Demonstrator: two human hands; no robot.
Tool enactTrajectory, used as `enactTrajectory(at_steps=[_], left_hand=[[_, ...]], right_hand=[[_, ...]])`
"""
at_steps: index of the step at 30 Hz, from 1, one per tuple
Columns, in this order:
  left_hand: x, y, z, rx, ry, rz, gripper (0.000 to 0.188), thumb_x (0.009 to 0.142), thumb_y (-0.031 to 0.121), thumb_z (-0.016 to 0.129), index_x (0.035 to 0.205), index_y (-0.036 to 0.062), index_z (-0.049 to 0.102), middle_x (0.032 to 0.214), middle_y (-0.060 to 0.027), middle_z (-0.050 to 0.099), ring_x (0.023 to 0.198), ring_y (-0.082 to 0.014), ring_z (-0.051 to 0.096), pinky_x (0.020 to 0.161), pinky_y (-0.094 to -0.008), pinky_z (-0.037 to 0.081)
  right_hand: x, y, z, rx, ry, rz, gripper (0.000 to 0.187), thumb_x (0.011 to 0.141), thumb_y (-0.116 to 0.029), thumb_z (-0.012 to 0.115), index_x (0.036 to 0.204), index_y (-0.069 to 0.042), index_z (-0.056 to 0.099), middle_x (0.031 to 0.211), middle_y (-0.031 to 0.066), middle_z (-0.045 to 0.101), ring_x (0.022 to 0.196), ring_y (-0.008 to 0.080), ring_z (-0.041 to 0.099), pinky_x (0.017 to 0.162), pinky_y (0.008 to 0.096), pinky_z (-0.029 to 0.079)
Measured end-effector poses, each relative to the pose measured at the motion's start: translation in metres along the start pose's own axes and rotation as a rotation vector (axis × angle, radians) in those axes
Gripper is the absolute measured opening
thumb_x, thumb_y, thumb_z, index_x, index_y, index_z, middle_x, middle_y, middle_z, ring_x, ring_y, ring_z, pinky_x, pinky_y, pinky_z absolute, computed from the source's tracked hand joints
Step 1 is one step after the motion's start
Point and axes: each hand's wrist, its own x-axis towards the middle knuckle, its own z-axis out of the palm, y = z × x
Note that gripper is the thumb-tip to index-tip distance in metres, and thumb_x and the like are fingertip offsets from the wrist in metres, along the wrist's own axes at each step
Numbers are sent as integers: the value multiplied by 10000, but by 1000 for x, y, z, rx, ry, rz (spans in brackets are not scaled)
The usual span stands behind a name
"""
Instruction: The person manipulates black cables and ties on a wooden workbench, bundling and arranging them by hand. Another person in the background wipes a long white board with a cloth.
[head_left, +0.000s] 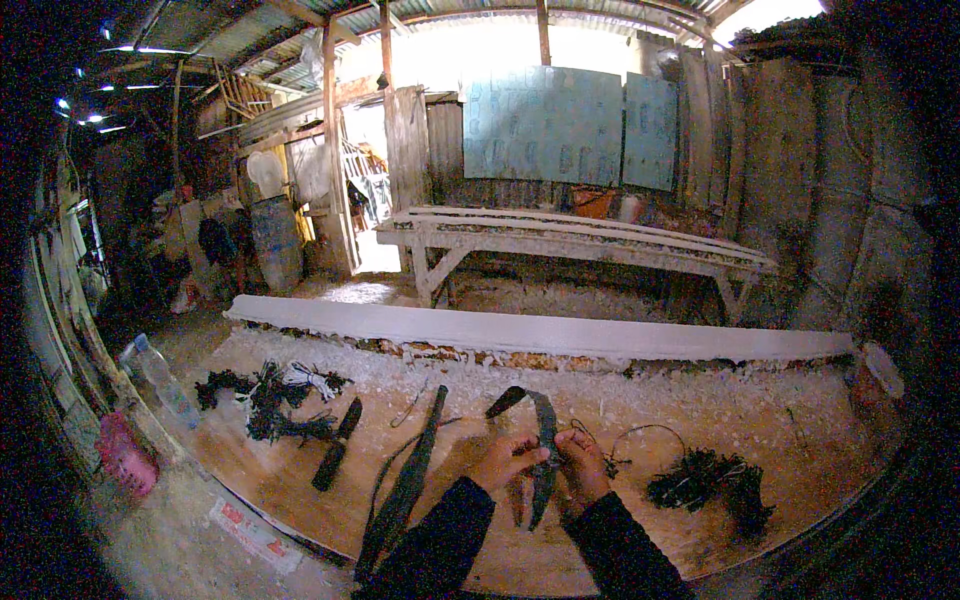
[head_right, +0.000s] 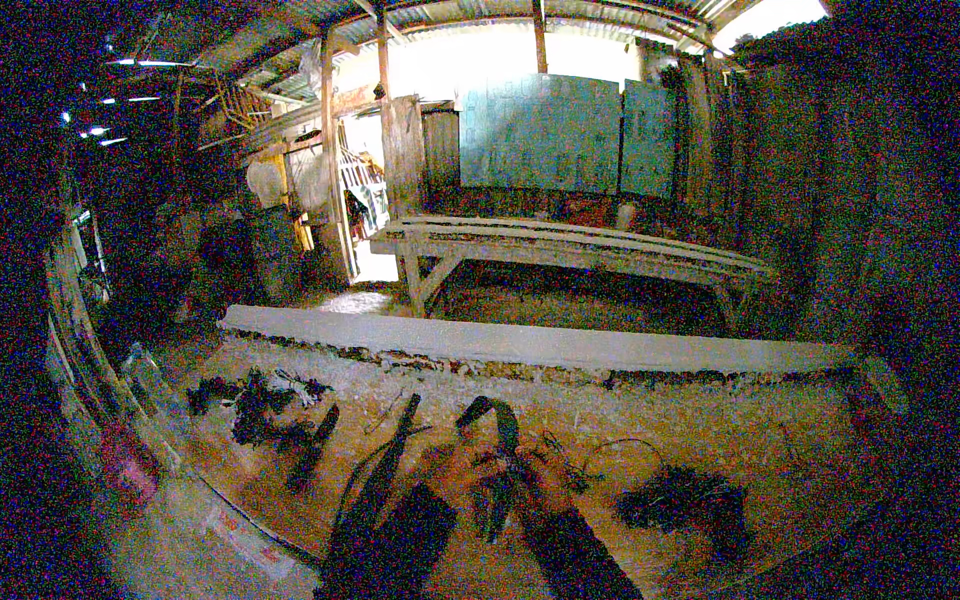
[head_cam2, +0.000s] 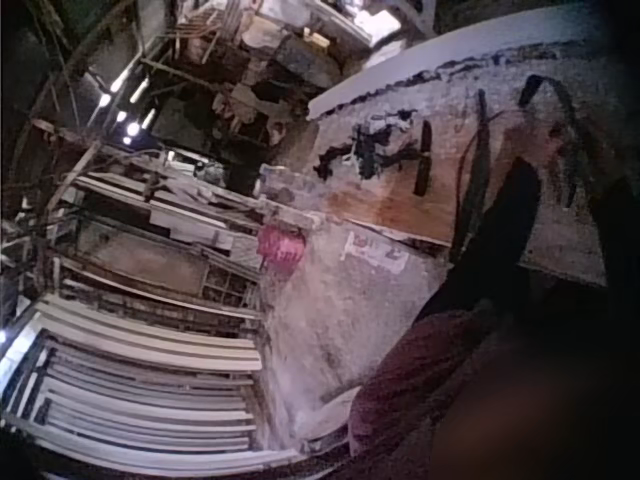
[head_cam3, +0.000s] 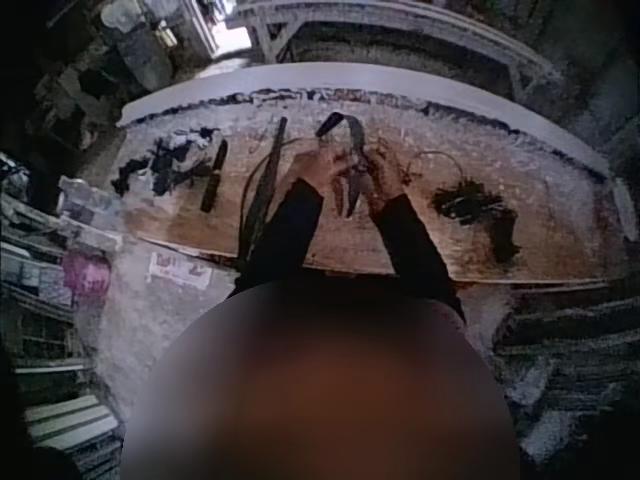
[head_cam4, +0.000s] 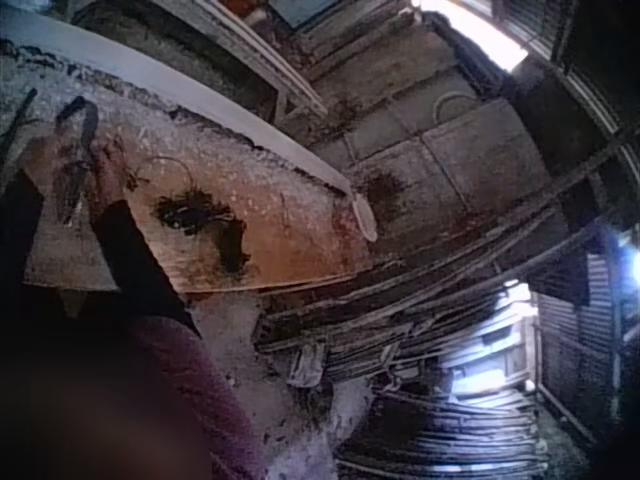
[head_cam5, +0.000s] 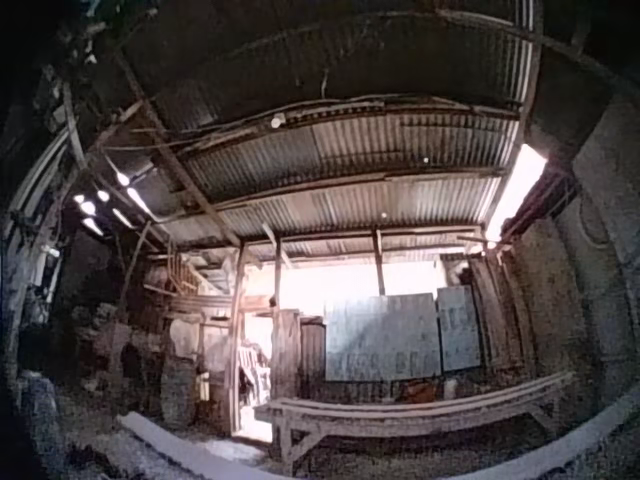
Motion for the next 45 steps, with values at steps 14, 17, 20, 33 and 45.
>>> enactTrajectory(at_steps=[14,17,20,33,45], left_hand=[[-9,38,1,36,244,-44,284,790,300,628,896,38,603,783,-24,601,703,-130,543,640,-274,452],[-6,30,-7,396,46,-139,515,766,380,603,1141,46,490,1069,-124,557,1059,-263,484,853,-365,443],[1,9,-1,159,25,85,279,769,293,663,851,28,634,755,0,615,731,-107,554,700,-247,431],[1,6,-3,-138,283,11,188,772,228,659,836,56,616,746,7,595,679,-92,527,634,-243,421],[1,-4,-7,-161,37,-78,233,774,202,656,893,9,601,789,-40,625,670,-111,566,619,-233,437]], right_hand=[[-12,-5,17,-59,-55,44,60,813,-105,566,772,-65,544,749,11,562,703,122,530,665,247,421],[-15,-6,20,-51,59,107,62,808,-115,581,787,-73,541,751,5,563,685,118,534,638,249,431],[-14,-7,20,-29,87,135,59,799,-97,593,808,-76,539,750,8,566,675,118,540,616,258,443],[-10,0,11,-321,-170,182,181,783,-140,640,667,-93,509,661,-8,515,603,82,483,546,221,390],[1,-1,-1,-339,-66,11,110,798,-131,608,862,-44,586,744,24,589,630,110,541,582,239,450]])
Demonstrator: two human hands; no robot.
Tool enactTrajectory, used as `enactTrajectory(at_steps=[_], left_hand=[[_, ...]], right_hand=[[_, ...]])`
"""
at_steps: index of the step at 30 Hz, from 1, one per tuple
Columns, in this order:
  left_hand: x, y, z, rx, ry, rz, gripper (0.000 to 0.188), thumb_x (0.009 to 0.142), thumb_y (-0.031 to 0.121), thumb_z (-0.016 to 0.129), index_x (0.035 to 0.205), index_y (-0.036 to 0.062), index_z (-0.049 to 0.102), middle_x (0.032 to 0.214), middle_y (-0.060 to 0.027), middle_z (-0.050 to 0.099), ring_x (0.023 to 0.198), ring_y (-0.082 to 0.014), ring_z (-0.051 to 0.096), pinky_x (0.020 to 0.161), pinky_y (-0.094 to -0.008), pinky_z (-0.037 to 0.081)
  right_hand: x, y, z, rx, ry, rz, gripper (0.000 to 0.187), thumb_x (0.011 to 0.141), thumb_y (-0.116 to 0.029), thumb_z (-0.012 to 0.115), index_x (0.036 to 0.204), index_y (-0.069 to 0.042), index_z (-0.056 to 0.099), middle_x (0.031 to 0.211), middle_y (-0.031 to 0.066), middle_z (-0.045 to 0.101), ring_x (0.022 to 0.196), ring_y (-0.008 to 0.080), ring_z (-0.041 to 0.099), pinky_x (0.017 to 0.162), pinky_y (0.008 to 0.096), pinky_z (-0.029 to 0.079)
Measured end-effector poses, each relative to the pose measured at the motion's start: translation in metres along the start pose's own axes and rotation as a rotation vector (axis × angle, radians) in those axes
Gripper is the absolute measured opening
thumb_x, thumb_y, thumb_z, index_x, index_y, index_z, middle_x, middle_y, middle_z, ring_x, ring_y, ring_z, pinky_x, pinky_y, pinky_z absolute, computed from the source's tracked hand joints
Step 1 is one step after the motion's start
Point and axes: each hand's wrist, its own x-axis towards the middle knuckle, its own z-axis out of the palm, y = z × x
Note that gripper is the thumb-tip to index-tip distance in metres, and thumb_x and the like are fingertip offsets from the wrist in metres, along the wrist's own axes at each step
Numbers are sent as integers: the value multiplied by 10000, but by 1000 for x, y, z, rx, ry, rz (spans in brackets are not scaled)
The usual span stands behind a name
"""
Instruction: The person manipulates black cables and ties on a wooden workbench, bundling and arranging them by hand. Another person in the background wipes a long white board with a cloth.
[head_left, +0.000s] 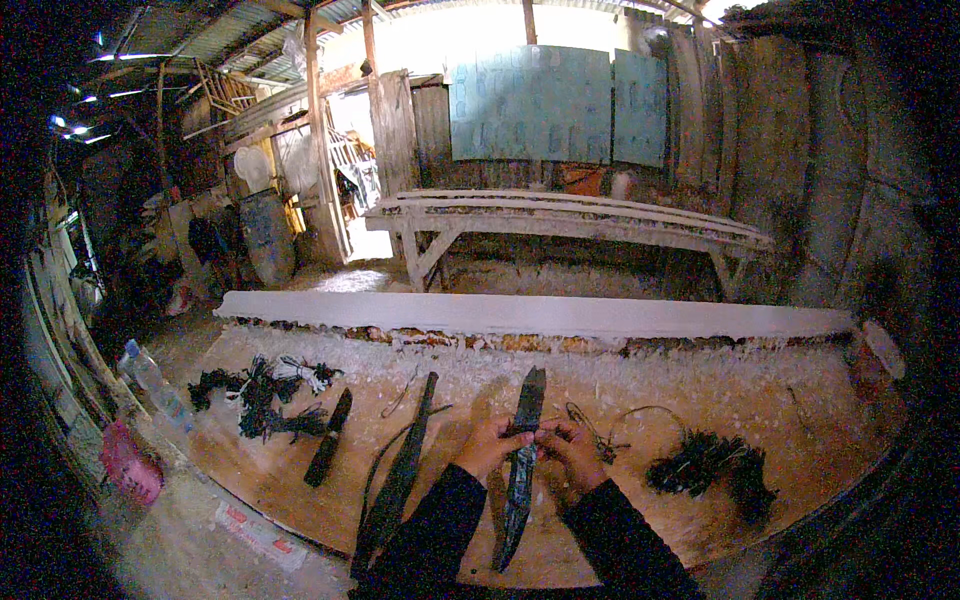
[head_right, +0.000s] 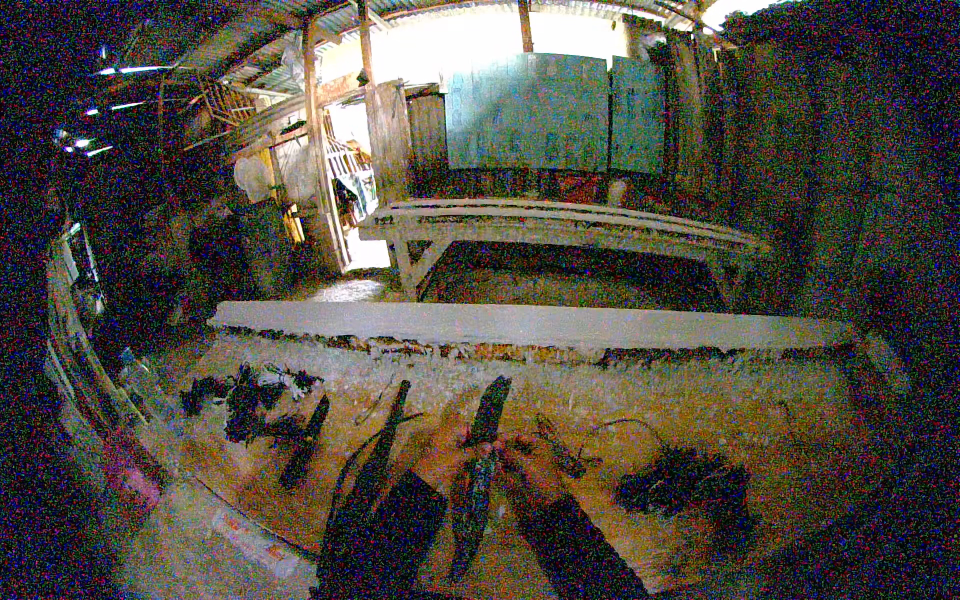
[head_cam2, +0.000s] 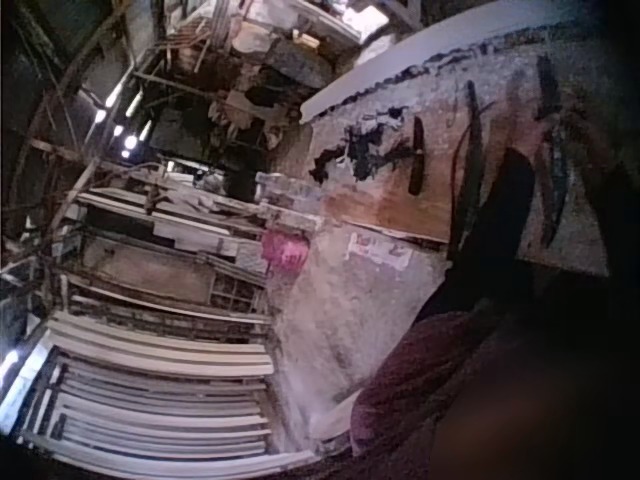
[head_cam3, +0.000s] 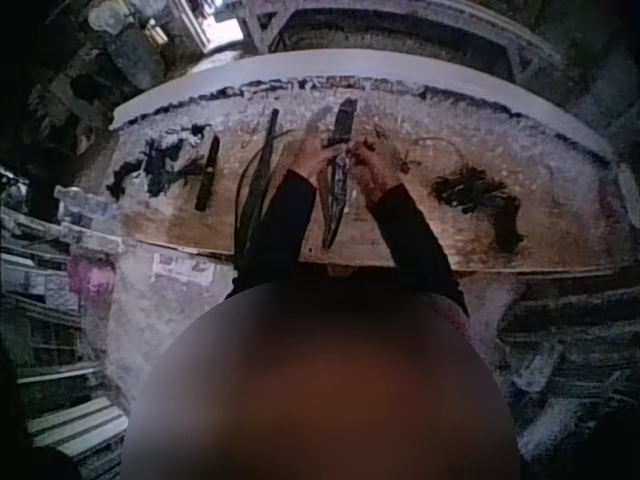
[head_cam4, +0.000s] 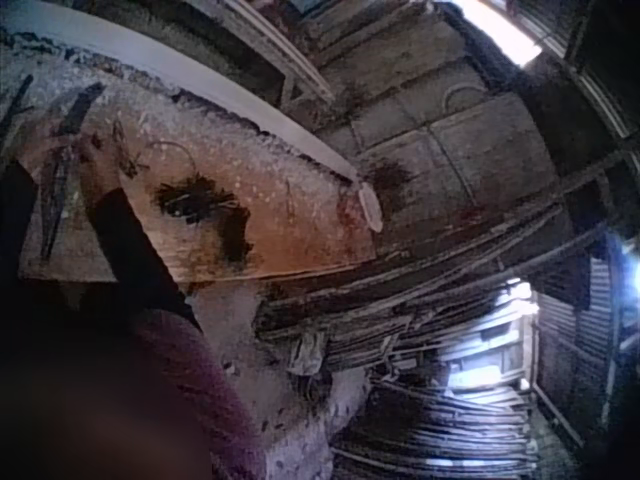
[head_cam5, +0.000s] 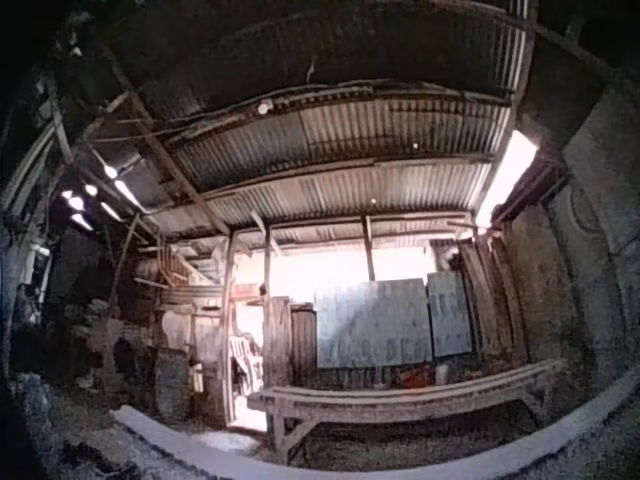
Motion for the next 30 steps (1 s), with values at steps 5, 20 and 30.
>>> enactTrajectory(at_steps=[5,20,30], left_hand=[[2,-7,-6,6,9,-168,234,769,196,662,881,-2,607,789,-42,627,681,-116,570,654,-242,439],[-5,17,4,220,61,-90,161,765,159,663,838,20,630,745,-6,621,673,-73,552,645,-224,437],[-8,23,10,386,58,18,130,776,104,615,865,9,615,759,-26,615,691,-97,562,636,-256,449]], right_hand=[[3,5,-8,-91,8,-79,123,798,-127,610,858,-20,598,755,46,611,643,127,565,590,252,461],[-2,-3,0,-206,27,-183,28,756,-29,582,783,-21,582,689,21,578,613,97,537,566,228,436],[-1,2,-2,-339,64,-196,49,745,-58,604,730,-31,566,654,5,554,585,79,508,541,216,414]])
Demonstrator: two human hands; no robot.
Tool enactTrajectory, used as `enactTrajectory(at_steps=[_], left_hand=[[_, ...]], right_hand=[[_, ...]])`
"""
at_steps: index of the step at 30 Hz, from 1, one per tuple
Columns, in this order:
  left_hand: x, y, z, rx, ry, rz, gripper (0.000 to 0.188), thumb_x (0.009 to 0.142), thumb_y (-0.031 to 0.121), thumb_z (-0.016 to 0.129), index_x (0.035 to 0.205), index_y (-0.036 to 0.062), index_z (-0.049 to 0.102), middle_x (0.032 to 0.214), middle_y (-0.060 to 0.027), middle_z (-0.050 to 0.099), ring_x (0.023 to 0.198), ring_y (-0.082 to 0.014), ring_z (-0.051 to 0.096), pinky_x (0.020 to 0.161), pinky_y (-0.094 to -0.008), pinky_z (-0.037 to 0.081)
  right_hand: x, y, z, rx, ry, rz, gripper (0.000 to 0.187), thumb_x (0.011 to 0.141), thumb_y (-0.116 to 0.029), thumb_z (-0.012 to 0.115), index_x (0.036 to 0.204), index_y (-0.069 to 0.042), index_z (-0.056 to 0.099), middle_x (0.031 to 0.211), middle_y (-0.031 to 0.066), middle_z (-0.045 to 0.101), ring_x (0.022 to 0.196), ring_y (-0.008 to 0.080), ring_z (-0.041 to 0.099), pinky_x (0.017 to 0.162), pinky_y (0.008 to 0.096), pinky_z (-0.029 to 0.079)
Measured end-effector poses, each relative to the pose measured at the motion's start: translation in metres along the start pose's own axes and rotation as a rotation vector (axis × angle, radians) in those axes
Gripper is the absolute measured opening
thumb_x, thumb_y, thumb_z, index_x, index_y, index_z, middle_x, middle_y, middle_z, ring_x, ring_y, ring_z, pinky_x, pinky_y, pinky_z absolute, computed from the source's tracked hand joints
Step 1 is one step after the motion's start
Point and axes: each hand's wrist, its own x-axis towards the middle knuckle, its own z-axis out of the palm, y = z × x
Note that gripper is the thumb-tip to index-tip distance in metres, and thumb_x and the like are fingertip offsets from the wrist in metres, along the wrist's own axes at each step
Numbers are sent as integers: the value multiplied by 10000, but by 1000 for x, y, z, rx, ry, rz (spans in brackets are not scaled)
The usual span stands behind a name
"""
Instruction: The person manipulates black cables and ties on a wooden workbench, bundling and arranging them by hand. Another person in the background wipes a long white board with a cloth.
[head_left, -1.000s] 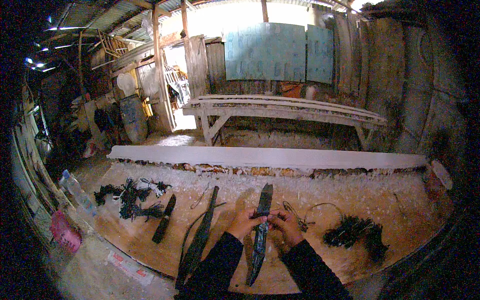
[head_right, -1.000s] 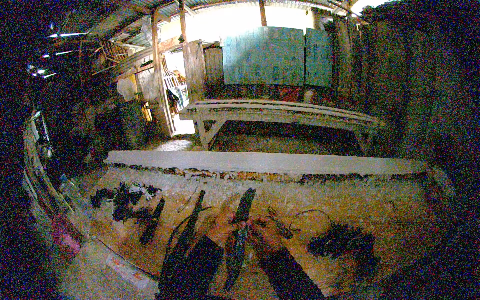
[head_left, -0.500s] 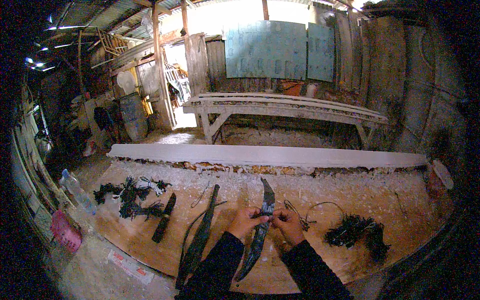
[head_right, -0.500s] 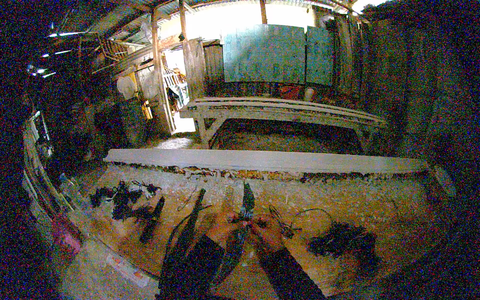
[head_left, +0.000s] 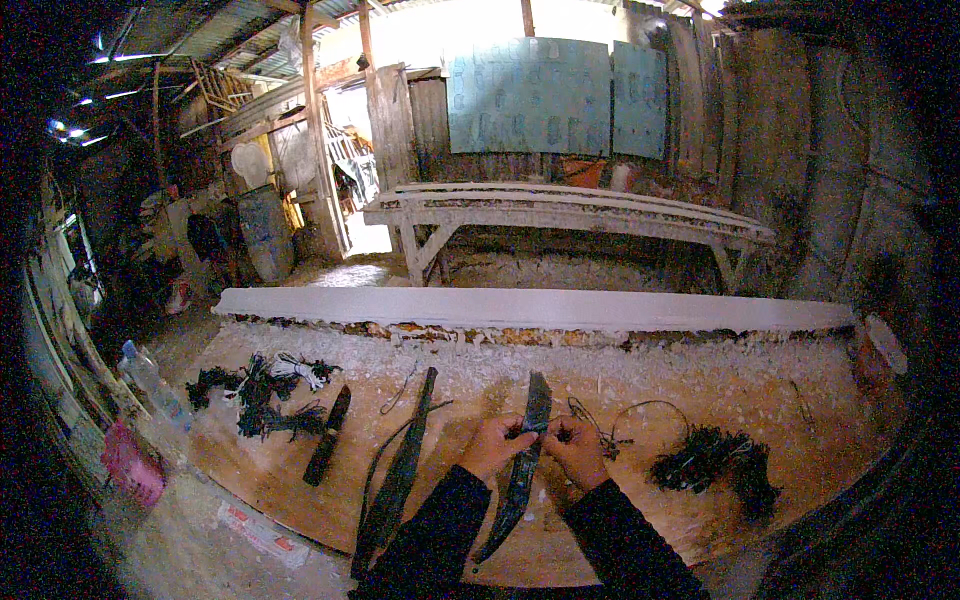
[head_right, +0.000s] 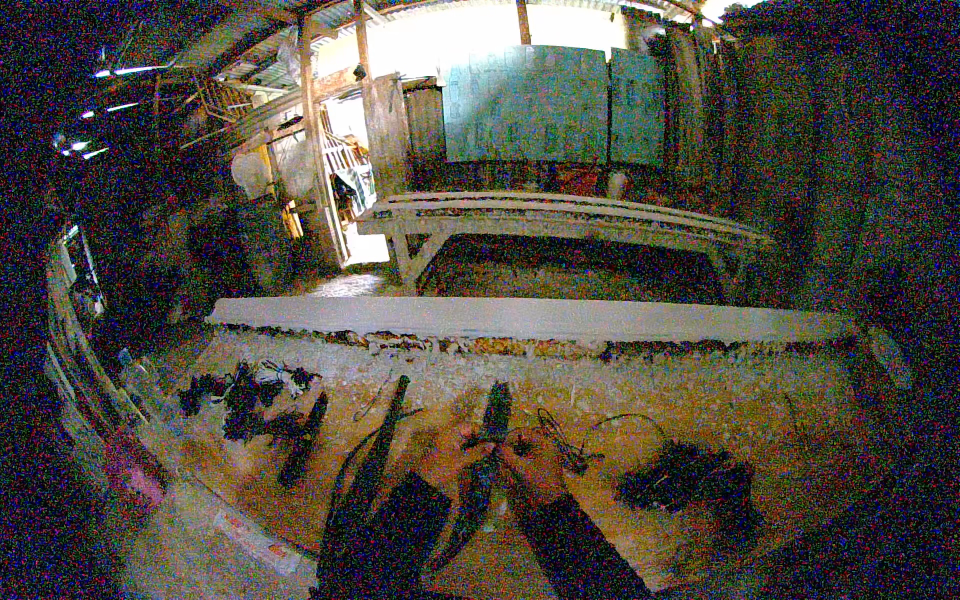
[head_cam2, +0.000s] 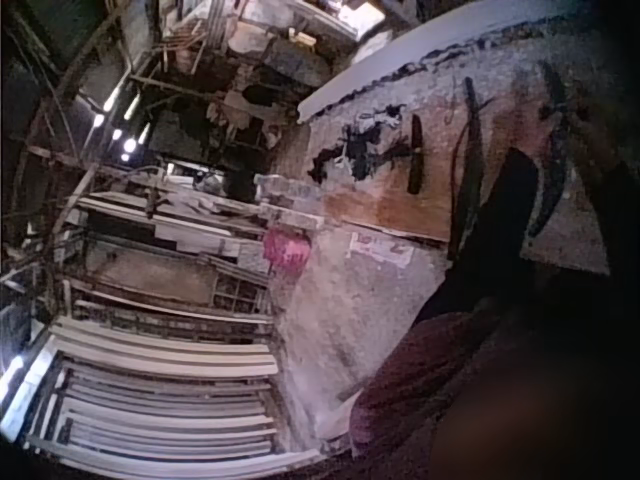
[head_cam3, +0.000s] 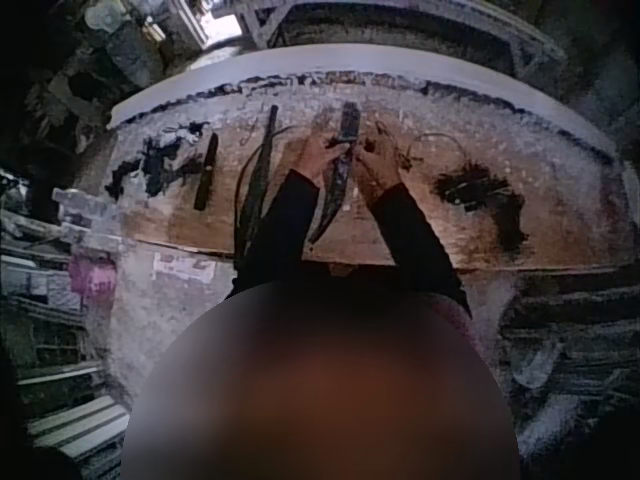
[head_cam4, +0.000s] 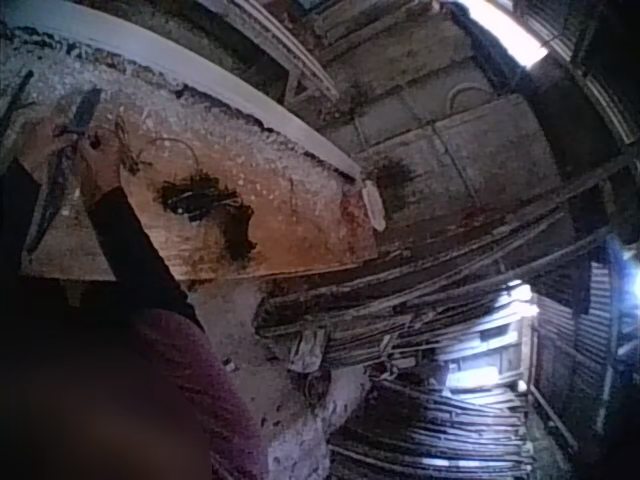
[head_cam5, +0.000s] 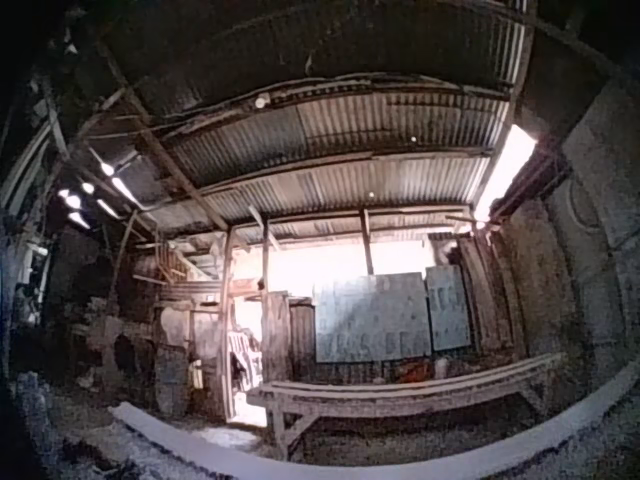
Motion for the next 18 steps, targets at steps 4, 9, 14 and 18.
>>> enactTrajectory(at_steps=[4,9,14,18], left_hand=[[-1,-2,4,8,34,31,135,783,97,598,882,6,602,781,-38,609,721,-117,562,665,-260,443],[0,-11,7,1,42,78,128,796,105,586,883,10,591,780,-35,585,733,-126,547,680,-265,435],[6,-21,10,-69,-6,93,139,813,120,575,901,13,577,773,-29,562,741,-122,528,684,-264,428],[2,-6,10,-19,3,130,159,823,144,575,926,22,570,804,-20,566,766,-107,520,697,-246,418]], right_hand=[[-1,-1,-1,-58,-5,-48,56,727,-39,602,709,-39,549,647,-3,538,589,70,491,540,206,396],[-2,-5,0,-80,2,-68,67,706,-20,609,709,-38,545,654,-10,531,597,65,485,549,202,392],[-2,-2,0,-225,32,-147,67,710,-15,607,716,-37,544,655,-16,522,585,58,475,541,201,392],[0,-1,2,46,80,-111,54,728,-20,602,720,-39,552,653,-15,533,561,64,478,519,205,393]])
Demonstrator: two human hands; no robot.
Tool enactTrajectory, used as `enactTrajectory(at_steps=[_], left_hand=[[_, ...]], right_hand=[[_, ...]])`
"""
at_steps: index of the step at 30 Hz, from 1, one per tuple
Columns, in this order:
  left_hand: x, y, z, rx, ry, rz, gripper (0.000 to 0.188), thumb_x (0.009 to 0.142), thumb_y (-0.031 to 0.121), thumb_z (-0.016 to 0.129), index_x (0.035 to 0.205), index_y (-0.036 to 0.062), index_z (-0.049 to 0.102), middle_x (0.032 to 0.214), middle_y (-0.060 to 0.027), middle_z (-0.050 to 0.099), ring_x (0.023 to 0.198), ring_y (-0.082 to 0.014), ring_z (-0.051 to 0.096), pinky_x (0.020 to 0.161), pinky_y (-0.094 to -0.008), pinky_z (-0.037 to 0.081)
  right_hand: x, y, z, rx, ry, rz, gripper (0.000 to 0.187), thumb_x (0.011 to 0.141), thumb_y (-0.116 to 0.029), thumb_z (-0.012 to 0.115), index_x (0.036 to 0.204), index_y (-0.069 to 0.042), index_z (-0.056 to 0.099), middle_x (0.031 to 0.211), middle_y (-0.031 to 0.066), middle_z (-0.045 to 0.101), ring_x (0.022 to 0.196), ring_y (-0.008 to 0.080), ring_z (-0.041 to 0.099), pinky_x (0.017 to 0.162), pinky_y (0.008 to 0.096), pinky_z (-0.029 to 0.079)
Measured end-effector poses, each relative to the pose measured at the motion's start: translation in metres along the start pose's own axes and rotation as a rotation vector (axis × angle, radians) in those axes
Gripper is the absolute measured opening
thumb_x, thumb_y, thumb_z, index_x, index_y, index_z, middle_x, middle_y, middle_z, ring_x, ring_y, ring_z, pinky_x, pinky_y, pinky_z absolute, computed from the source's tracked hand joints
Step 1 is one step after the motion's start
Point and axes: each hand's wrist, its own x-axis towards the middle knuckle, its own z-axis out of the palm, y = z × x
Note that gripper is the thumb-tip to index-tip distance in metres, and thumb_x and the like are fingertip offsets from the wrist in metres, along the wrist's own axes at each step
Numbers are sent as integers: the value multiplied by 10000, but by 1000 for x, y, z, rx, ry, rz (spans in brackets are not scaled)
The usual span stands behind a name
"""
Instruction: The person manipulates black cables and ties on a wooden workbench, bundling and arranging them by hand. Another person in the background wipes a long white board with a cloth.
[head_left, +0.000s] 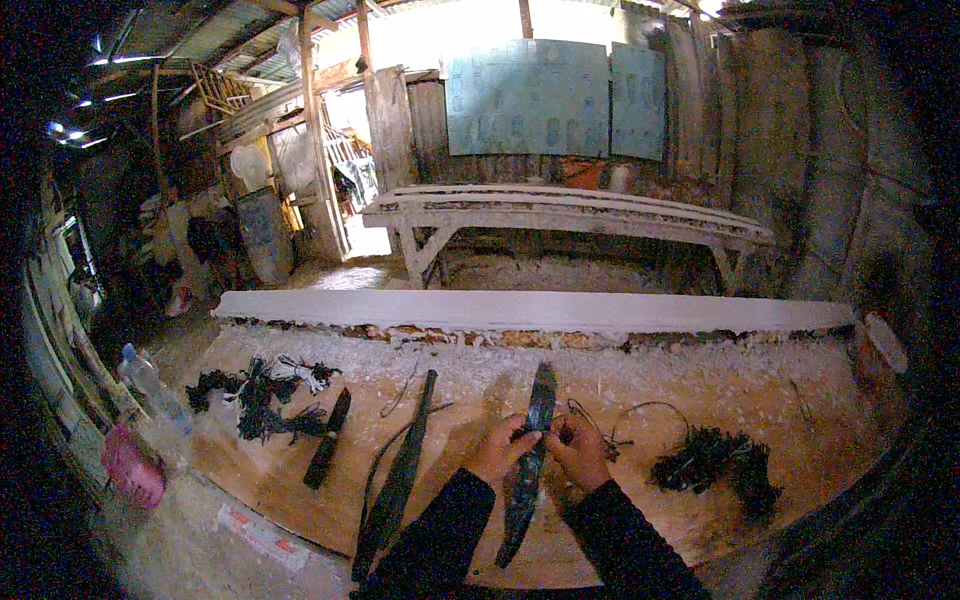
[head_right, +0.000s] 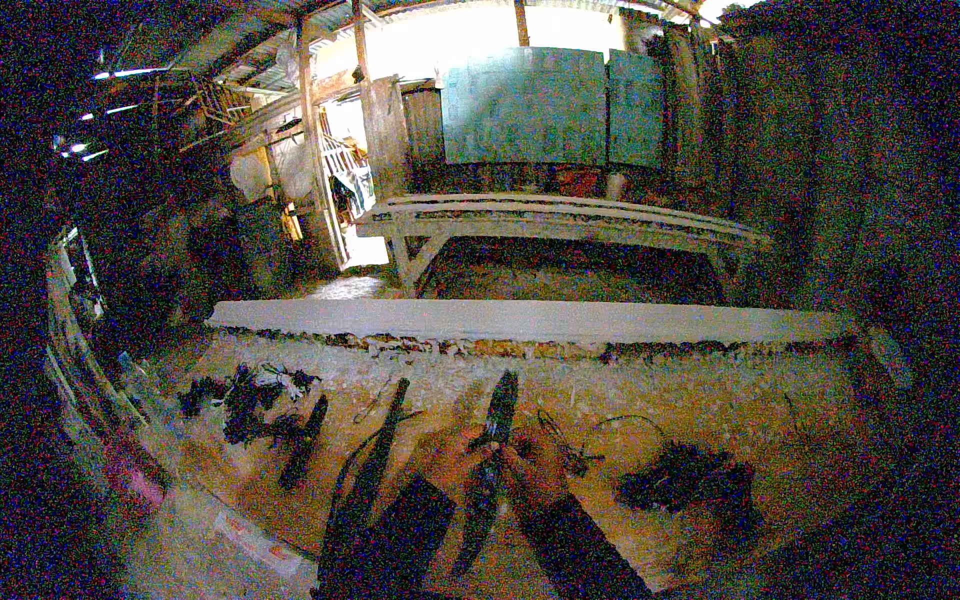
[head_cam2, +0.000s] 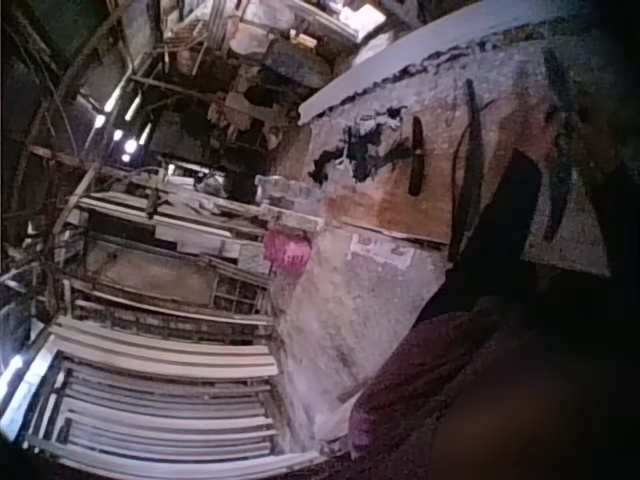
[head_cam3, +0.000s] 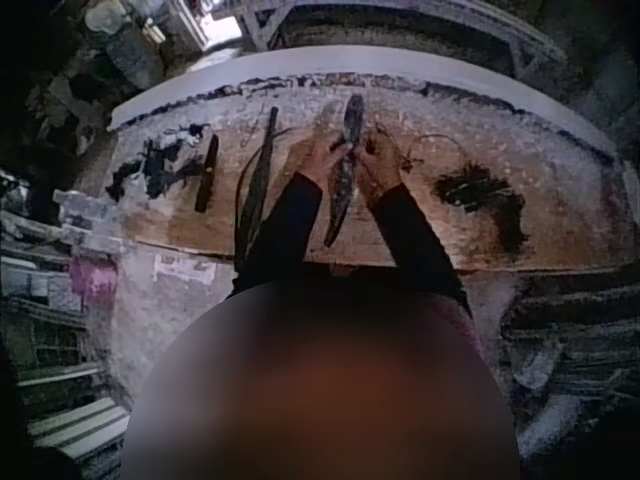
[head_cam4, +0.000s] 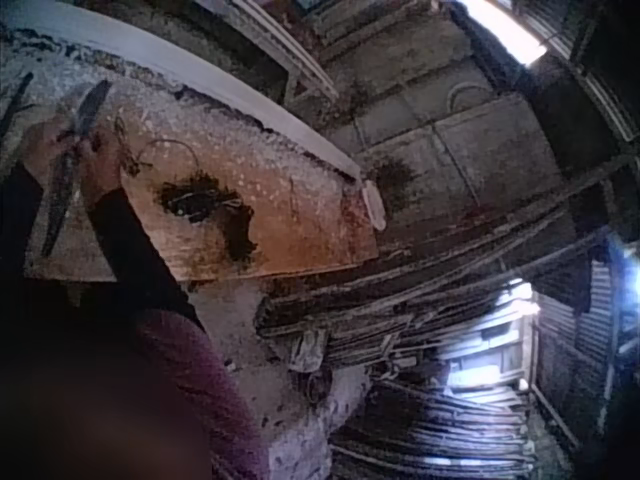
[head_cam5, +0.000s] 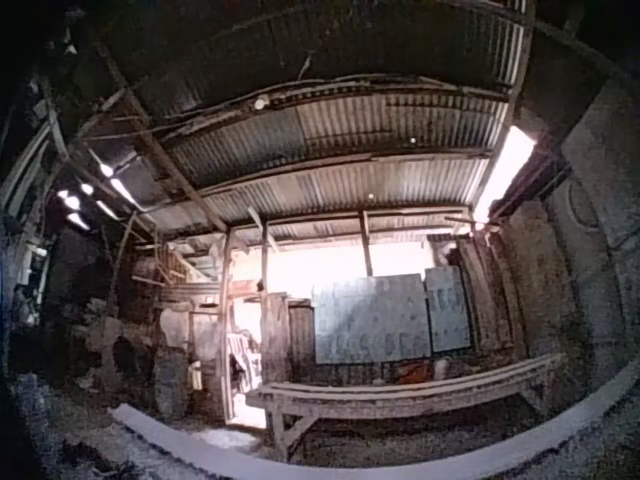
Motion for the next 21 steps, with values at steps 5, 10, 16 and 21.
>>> enactTrajectory(at_steps=[5,10,16,21], left_hand=[[-7,23,-5,-27,13,-121,186,829,181,574,943,34,584,824,-7,566,772,-105,518,716,-235,412],[-4,9,-11,-228,-14,-170,169,831,181,566,904,33,605,848,2,568,786,-107,519,732,-234,407],[5,-19,-30,-710,134,-241,204,829,175,547,988,51,574,906,-25,570,832,-134,536,694,-276,437],[-1,-24,-92,-1134,390,83,289,848,220,508,1055,19,523,934,-48,583,804,-162,561,661,-297,470]], right_hand=[[-2,-9,-1,-113,-70,102,27,757,-37,590,750,-39,565,652,-13,537,555,67,483,500,214,395],[-2,-8,-2,40,-146,208,46,764,-68,596,745,-35,570,640,-16,537,550,68,484,494,217,393],[2,6,-7,-422,-144,49,100,730,-128,630,710,-39,590,640,32,575,587,113,528,531,256,416],[-2,0,-6,-494,-152,123,192,668,-213,665,730,-39,614,656,96,602,617,192,571,588,310,451]])
